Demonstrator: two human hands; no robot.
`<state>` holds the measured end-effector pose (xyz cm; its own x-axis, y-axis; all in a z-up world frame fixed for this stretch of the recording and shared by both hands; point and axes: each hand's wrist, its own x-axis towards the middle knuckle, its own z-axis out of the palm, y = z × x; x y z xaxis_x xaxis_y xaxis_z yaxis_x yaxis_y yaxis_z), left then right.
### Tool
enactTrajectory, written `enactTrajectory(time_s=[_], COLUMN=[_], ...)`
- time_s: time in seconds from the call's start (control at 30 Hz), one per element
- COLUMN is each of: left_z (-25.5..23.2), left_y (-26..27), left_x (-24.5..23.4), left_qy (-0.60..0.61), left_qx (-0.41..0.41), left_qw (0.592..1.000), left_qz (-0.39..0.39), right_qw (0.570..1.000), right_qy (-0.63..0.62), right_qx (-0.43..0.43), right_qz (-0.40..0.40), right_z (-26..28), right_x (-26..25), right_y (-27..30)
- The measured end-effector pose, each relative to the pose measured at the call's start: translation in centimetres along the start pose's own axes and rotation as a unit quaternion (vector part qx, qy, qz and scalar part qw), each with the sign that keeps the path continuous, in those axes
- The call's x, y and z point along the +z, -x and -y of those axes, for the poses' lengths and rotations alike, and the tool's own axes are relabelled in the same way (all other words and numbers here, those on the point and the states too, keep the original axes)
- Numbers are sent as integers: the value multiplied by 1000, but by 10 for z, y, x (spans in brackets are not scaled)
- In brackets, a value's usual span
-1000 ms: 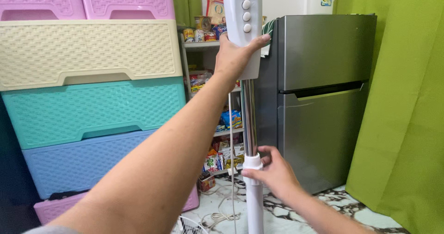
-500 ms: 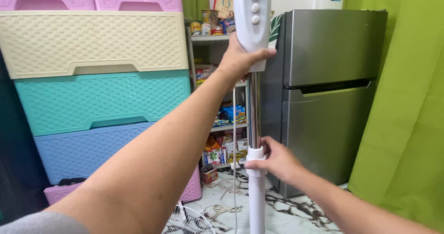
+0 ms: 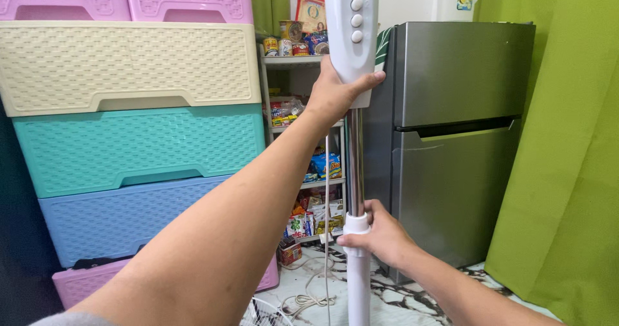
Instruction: The person wipes the fan stand with a green cloth, then assembles the fan by attaching the front grille, fan blade, and rear grille to the stand. The person secures the components by hand and adjusts the stand height.
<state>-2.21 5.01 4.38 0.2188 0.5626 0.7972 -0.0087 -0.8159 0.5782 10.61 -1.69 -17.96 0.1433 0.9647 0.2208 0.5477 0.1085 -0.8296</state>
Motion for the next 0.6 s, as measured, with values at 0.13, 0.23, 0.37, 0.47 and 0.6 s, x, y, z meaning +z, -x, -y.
enactTrajectory(time_s=[0.13,0.23,0.37,0.47,0.6], left_z=[-1,0,-2,-3,-5], left_y=[2,3,3,6,9], left_x=[-2,-1,-1,-1,-3], left_qy=[5,7,-16,2,-6], left_qx=[1,15,8,23,18], left_qw=[1000,1000,1000,1000,1000], left_qz=[3,-5,-8,-13,-10], right_qw=[997,977,989,999,999], right_qy=[-45,-160,-89,-2,20], right_qx=[7,-57,-53,-28,-22], right_qz=[66,129,107,16,32], right_z=[0,-11,-9,1,2], right_x=[5,-7,-27,-19,-5], right_y=[-4,-1,1,0,-1])
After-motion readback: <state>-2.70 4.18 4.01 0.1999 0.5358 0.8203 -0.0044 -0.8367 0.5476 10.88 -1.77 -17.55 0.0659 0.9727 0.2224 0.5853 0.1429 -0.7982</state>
